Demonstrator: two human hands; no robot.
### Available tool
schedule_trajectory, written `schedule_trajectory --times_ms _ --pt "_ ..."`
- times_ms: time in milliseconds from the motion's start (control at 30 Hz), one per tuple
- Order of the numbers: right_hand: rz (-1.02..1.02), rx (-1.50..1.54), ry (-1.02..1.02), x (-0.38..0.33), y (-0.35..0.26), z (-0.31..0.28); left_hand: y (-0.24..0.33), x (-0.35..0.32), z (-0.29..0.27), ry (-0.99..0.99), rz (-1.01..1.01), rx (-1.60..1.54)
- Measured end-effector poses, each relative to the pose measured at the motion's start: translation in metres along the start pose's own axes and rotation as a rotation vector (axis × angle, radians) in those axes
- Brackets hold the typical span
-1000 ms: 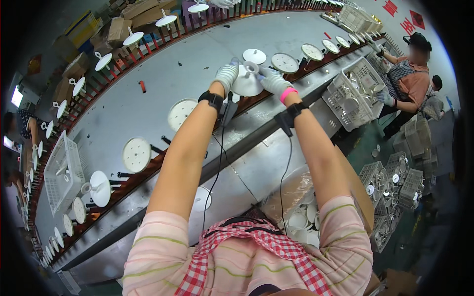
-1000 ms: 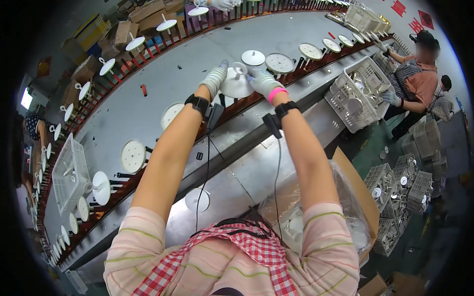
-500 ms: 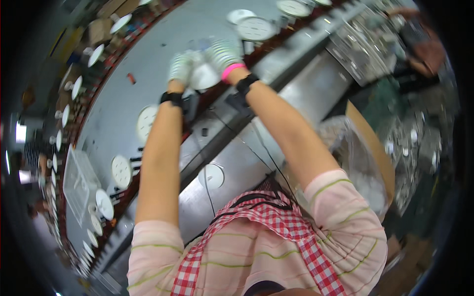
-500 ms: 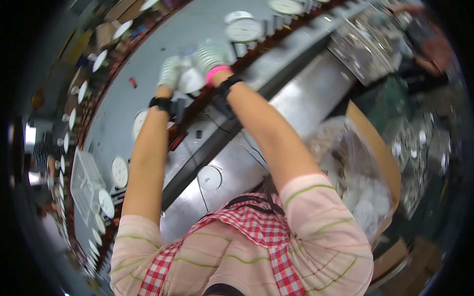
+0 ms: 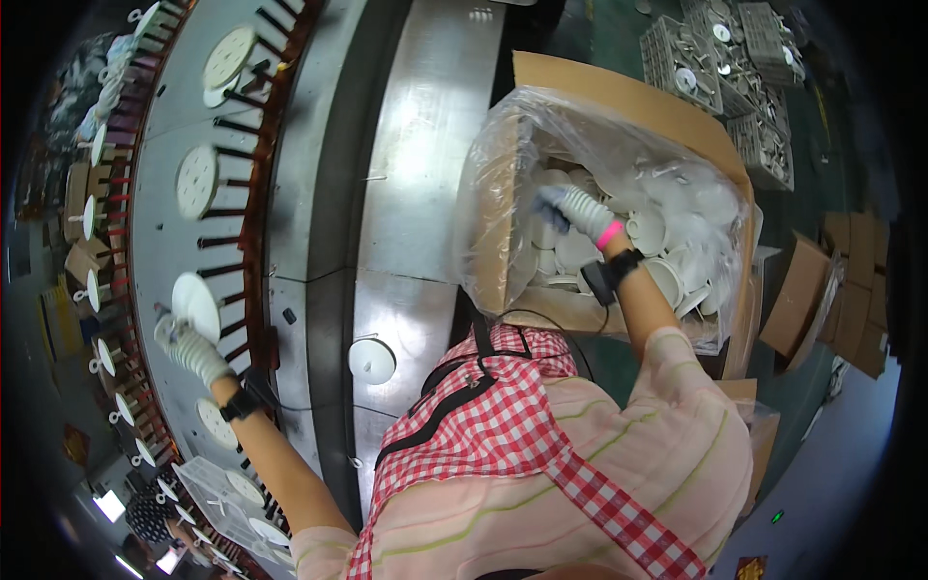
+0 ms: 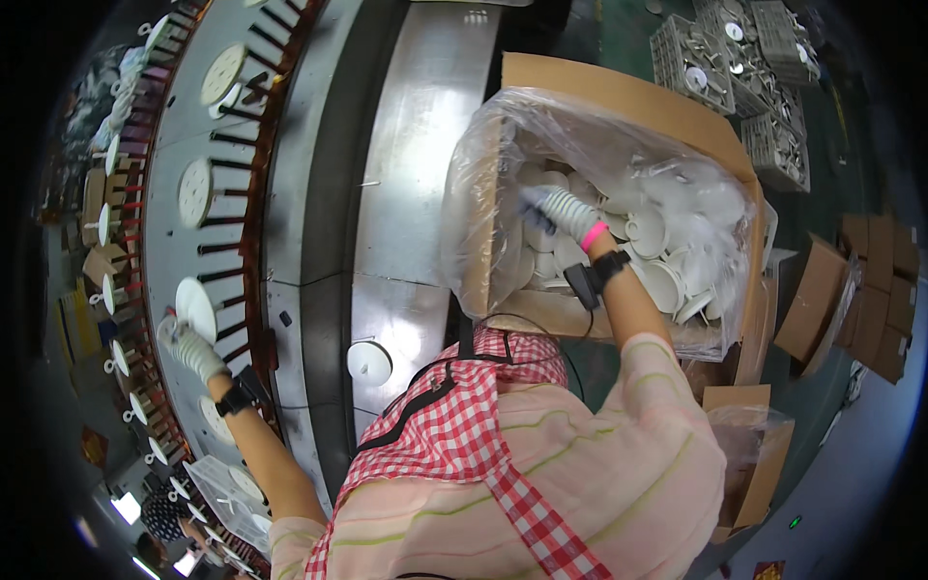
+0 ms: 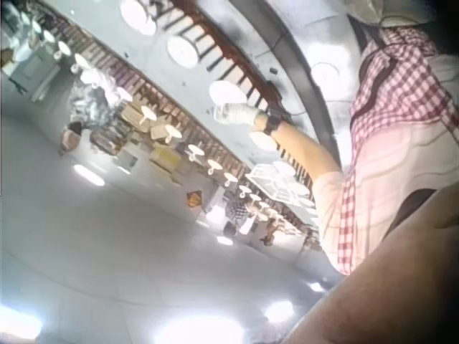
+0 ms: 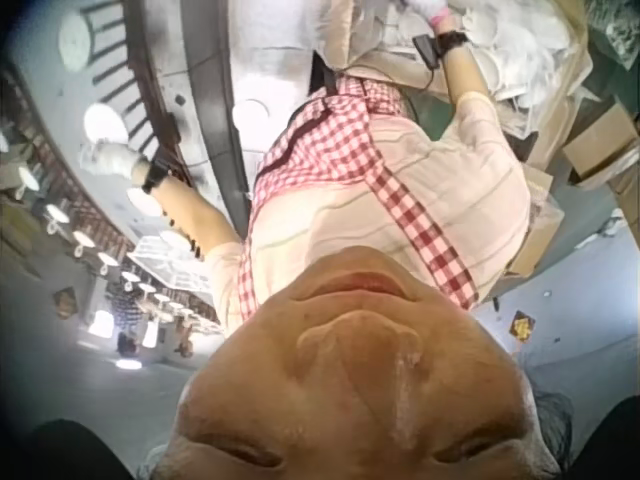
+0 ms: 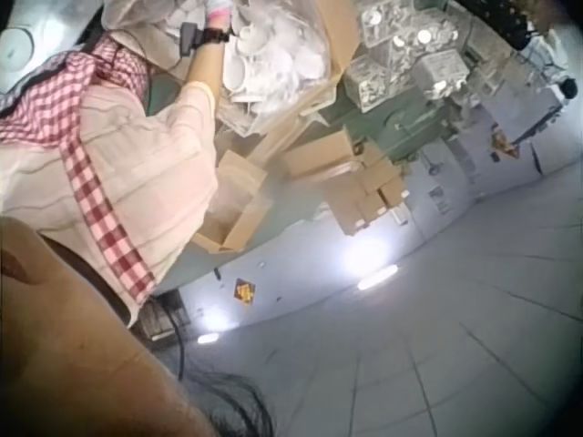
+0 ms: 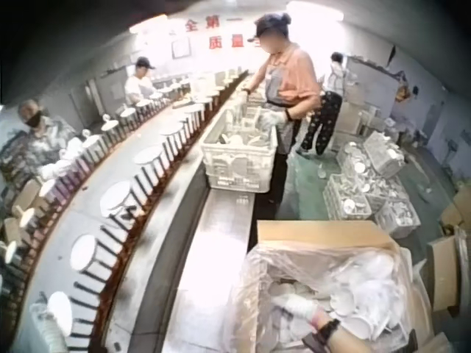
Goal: The person takes ceramic lids one by one from a large box and places them onto the spindles of a moving assembly line conveyor.
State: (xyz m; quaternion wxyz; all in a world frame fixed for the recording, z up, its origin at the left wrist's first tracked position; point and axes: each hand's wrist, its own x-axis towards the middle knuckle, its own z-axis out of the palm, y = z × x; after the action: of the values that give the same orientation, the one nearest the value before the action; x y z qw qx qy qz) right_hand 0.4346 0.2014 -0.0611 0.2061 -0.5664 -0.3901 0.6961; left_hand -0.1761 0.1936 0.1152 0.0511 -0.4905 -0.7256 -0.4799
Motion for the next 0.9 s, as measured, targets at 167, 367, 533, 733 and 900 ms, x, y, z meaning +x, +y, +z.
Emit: schedule_trajectory --times_ms 167,367,533,733,900 --pt "0.034 -0.513 0.486 0.125 0.144 -0.030 -0.019 -0.009 -0.041 0.116 -0.093 0.356" --pt "0.094 -0.998 0.462 0.194 0.193 0.001 -0.030 -0.032 -0.066 0.171 -0.371 0.254" --pt "-0.013 -1.127 0.291 0.146 0.152 0.004 -0.051 -0.052 -0.110 0.201 -0.490 0.430" --pt "-0.233 -0.827 0.943 -0.017 0.106 -0.034 0.069 -0.135 -0.052 0.228 -0.154 0.565" --pt "-0.935 -0.363 0.814 -0.099 -0.024 0.044 0.119 -0.204 0.012 -0.643 -0.153 -0.391"
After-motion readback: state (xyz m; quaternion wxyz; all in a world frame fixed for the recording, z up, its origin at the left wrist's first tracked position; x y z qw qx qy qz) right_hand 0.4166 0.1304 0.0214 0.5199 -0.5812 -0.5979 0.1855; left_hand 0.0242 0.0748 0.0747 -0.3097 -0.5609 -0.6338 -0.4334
